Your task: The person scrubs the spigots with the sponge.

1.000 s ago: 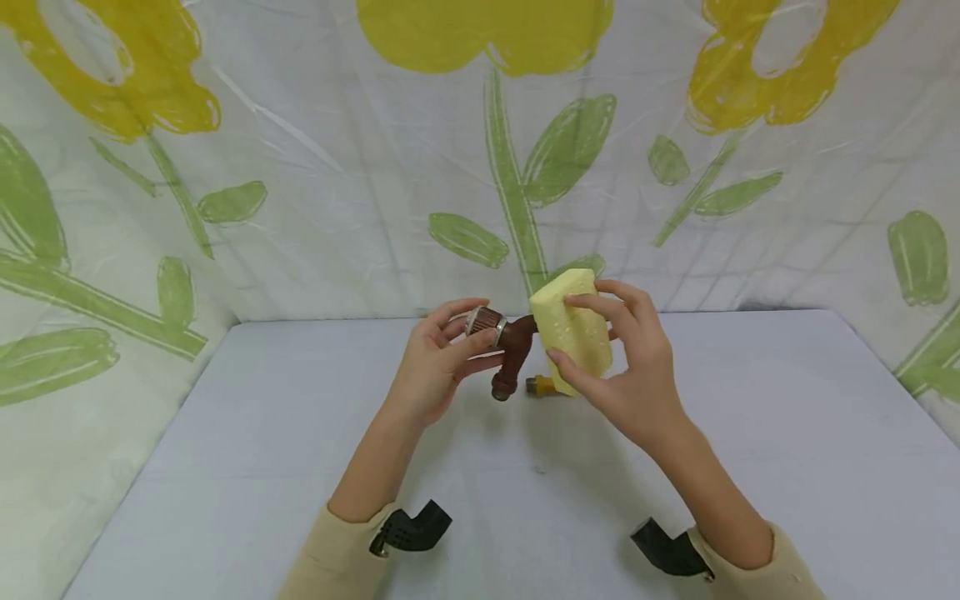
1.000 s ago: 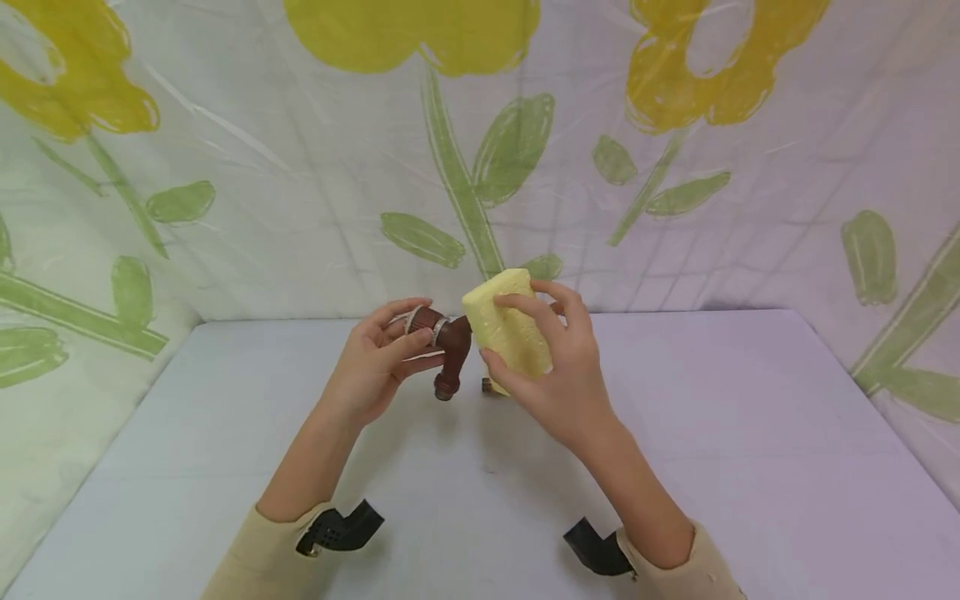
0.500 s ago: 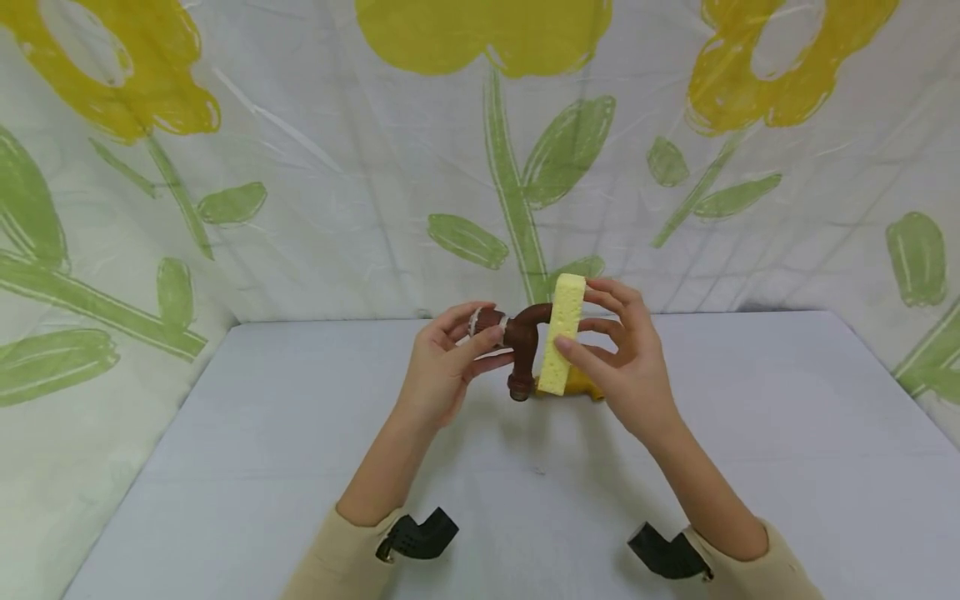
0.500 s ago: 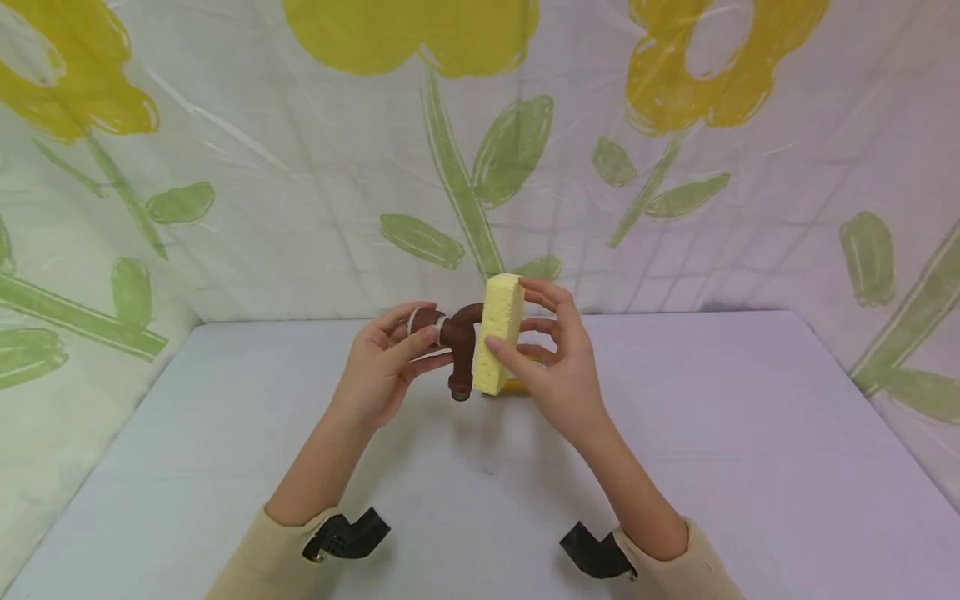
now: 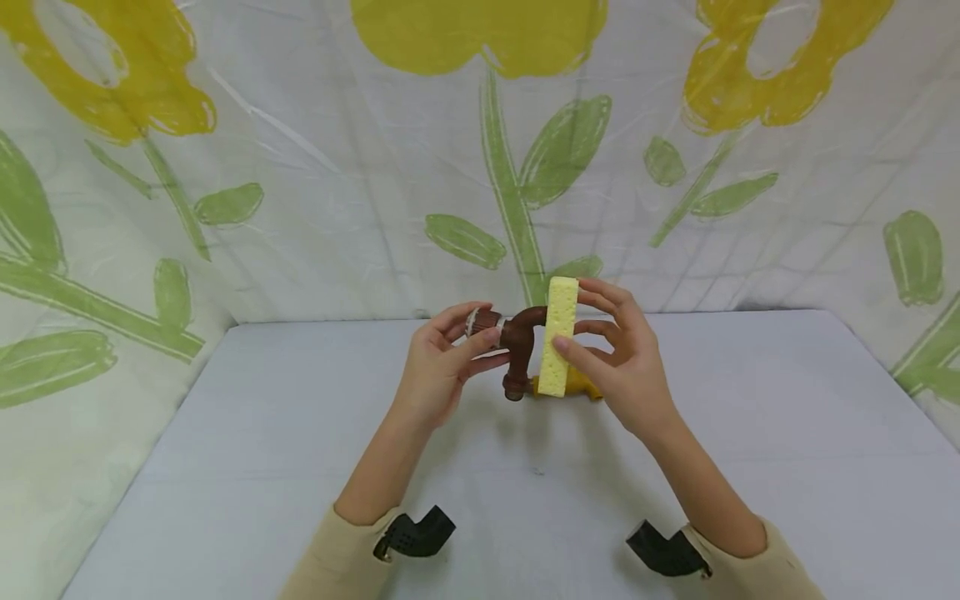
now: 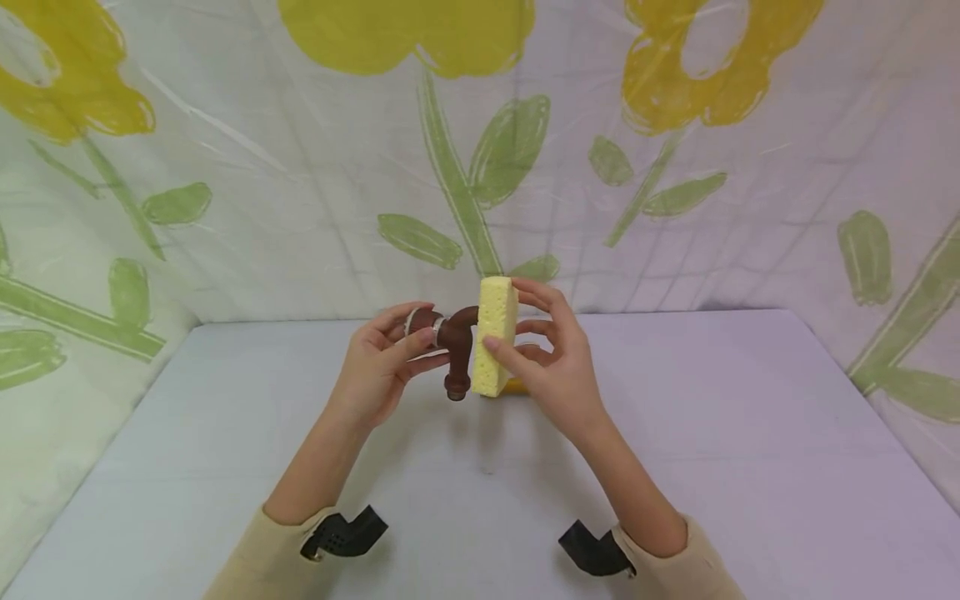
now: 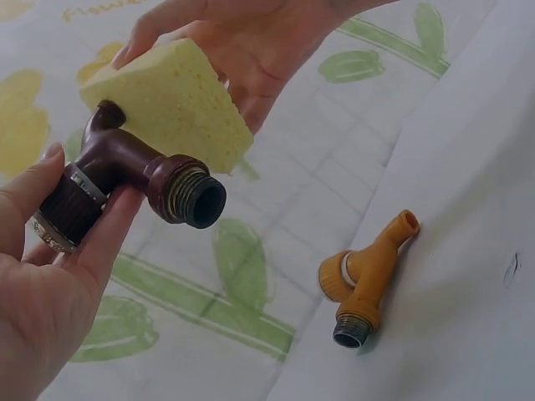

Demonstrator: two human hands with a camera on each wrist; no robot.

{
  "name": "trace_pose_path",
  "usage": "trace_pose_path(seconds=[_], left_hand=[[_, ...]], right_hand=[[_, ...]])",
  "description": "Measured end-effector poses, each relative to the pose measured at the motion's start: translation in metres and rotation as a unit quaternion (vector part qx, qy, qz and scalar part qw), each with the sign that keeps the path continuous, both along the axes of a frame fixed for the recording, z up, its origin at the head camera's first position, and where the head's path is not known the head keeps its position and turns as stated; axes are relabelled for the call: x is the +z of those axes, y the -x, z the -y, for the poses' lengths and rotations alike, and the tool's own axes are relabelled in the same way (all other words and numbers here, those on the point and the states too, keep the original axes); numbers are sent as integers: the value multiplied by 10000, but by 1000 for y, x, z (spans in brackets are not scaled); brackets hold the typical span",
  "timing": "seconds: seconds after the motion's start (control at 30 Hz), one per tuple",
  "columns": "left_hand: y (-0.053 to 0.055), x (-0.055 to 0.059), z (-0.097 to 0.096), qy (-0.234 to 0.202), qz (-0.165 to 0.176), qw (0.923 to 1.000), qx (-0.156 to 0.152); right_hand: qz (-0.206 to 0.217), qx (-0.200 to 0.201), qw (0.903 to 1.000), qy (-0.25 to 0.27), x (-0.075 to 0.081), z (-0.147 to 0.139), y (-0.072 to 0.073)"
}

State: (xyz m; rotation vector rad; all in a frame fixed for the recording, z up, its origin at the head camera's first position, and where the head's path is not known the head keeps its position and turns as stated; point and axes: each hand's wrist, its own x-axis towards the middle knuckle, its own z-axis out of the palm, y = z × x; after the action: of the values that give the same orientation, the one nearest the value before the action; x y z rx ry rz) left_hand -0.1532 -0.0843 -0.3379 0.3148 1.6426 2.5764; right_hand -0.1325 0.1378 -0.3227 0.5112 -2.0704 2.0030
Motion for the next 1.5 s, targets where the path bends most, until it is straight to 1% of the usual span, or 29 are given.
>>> trace_pose_path(seconds=[0.1, 0.3, 0.4, 0.6, 0.73, 0.9, 1.03, 1.13, 1.27, 1.37, 1.5], left_hand=[[1, 0, 2, 63, -24, 10000, -22], [0, 1, 3, 98, 4, 9999, -111], [1, 1, 2, 21, 44, 10000, -33], [2, 2, 5, -296, 48, 9994, 173], [2, 5, 8, -424, 68, 9985, 342], [2, 8, 8, -601, 166, 9967, 519], [1, 8, 7, -634, 110, 9969, 459], [1, 8, 7, -602, 31, 9976, 350], [0, 7, 7, -573, -72, 9980, 260], [0, 7, 7, -560, -91, 9980, 281], [0, 8, 7, -562, -44, 9978, 345]], right_hand=[[-54, 58, 9999, 69, -1, 1, 0], [6, -67, 10000, 43, 0, 0, 1], [18, 5, 10000, 30, -2, 1, 0], [-124, 377, 9992, 58, -5, 5, -2], [-204, 444, 9987, -150, -8, 9, -3], [-227, 555, 9968, -531, -9, 14, -6], [-278, 624, 9952, -705, -9, 15, -8], [-367, 491, 9953, -749, -9, 14, -7], [-382, 356, 9958, -753, -10, 13, -5], [-386, 421, 9958, -713, -10, 13, -5], [-511, 467, 9947, -757, -10, 13, -6]])
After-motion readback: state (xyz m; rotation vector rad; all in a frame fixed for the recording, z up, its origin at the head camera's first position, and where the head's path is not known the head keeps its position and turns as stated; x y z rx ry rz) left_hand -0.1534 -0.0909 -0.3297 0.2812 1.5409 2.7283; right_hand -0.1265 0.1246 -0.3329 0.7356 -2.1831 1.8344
